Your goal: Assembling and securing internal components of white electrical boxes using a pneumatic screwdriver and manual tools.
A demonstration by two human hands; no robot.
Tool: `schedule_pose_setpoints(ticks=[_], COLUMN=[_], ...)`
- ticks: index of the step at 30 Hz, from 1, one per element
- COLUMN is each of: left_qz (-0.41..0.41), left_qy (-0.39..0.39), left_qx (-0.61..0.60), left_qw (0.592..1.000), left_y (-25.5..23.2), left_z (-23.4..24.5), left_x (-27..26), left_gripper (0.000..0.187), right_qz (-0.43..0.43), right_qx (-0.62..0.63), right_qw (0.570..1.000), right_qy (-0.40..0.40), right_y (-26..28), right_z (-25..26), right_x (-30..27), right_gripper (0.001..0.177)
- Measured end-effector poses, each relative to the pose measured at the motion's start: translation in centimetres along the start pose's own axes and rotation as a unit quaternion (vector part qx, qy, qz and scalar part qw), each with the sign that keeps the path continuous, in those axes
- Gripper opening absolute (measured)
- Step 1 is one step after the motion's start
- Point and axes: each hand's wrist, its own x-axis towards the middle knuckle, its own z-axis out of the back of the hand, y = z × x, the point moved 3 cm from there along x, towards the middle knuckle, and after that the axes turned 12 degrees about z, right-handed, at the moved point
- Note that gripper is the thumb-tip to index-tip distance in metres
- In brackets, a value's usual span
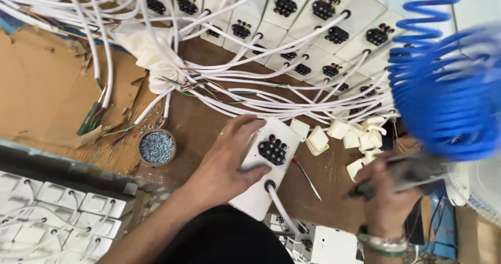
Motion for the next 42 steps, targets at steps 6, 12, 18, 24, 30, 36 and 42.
schedule_pose_setpoints(ticks=[6, 12, 18, 24, 30, 36, 42], left_qz=[0.004, 0.043, 0.106, 0.008, 0.004, 0.083, 0.298], left_qy=[0.017, -0.021, -0.045, -0.095, -0.024, -0.174, -0.089], left_qx=[-0.035, 0.031, 0.023, 0.059, 0.104, 0.135, 0.098], left_qw=[0.999, 0.998, 0.993, 0.994, 0.994, 0.972, 0.945], left_y=[0.8, -1.4, -2.6, -3.8, -4.1, 7.7, 14.9], left_z=[-0.4, -1.8, -4.9, -10.3, -13.4, -12.4, -8.8], left_x=[-2.6, -4.7, -5.9, -7.5, -9.8, -10.6, -9.1], left_gripper=[0.082, 0.087, 0.087, 0.081, 0.079, 0.065, 0.051], right_qz=[-0.053, 0.055, -0.159, -0.186, -0.434, -0.415, -0.421], right_qx=[-0.54, -0.553, -0.652, -0.259, 0.272, 0.152, 0.187], right_qw=[0.839, 0.829, 0.729, 0.936, 0.853, 0.893, 0.887], right_qy=[0.034, 0.062, 0.136, 0.151, 0.1, 0.083, 0.013], right_y=[-6.9, -9.7, -16.5, -8.2, -5.9, -7.9, -6.2], right_z=[8.0, 10.1, 13.5, 4.5, 0.6, 5.0, 3.2], right_x=[-11.4, -14.4, -15.3, -10.0, -11.2, -15.3, -16.1], right_gripper=[0.047, 0.063, 0.072, 0.072, 0.071, 0.066, 0.077])
